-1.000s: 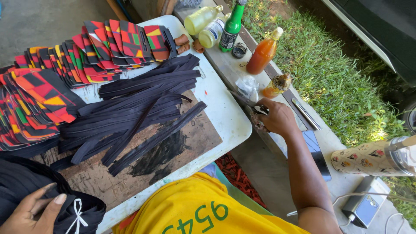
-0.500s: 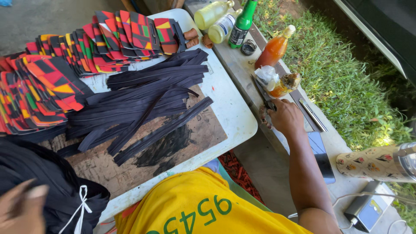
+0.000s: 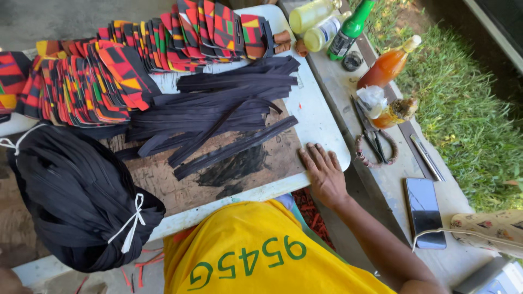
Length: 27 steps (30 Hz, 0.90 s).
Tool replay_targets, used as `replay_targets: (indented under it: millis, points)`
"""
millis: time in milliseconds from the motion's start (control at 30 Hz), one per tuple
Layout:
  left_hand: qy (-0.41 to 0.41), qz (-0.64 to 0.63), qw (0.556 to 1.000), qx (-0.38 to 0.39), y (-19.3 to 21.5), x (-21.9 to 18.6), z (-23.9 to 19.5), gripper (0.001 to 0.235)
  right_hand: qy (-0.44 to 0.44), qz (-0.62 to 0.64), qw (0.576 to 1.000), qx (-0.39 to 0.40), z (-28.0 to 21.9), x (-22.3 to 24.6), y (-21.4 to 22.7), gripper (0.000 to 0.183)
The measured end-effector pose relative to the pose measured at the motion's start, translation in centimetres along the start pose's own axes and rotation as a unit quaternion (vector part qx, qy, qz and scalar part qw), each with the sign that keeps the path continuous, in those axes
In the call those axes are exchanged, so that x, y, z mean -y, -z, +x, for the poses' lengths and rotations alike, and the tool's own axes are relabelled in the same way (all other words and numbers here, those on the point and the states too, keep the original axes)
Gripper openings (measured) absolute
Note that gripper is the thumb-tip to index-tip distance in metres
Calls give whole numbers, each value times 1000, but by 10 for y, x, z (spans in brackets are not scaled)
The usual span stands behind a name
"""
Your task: The person uses shears to cut multiple black fabric straps into shorter pieces on a white table. After cutting, the person gathers the cut straps, ties them with a white string, and places them into a clear plastic bag.
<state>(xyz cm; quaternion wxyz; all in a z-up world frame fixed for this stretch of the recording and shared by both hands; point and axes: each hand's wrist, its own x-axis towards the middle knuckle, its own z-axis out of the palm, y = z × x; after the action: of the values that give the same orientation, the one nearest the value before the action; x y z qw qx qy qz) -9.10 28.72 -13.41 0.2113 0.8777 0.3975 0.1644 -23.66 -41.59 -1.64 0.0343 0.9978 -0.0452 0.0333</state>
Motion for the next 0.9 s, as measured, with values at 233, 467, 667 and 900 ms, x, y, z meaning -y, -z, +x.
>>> replay_targets:
  millis: [233,467,667,900]
  points:
    - [31,-5,999,20,-14,-23,-4,45,74,-4,995,-61,0,-24,-22,68]
    - [61,-1,998,15,-5,8,-18,50,107,-3,981,-162,-4,-32,-17,67]
    - [68,-57,996,-32,-9,4,-26,55,120,9,966,-227,-4,-33,-15,53]
    - [-31,-122,976,-180,-12,10,-40,49,121,0,959,-257,-1,-30,-19,47]
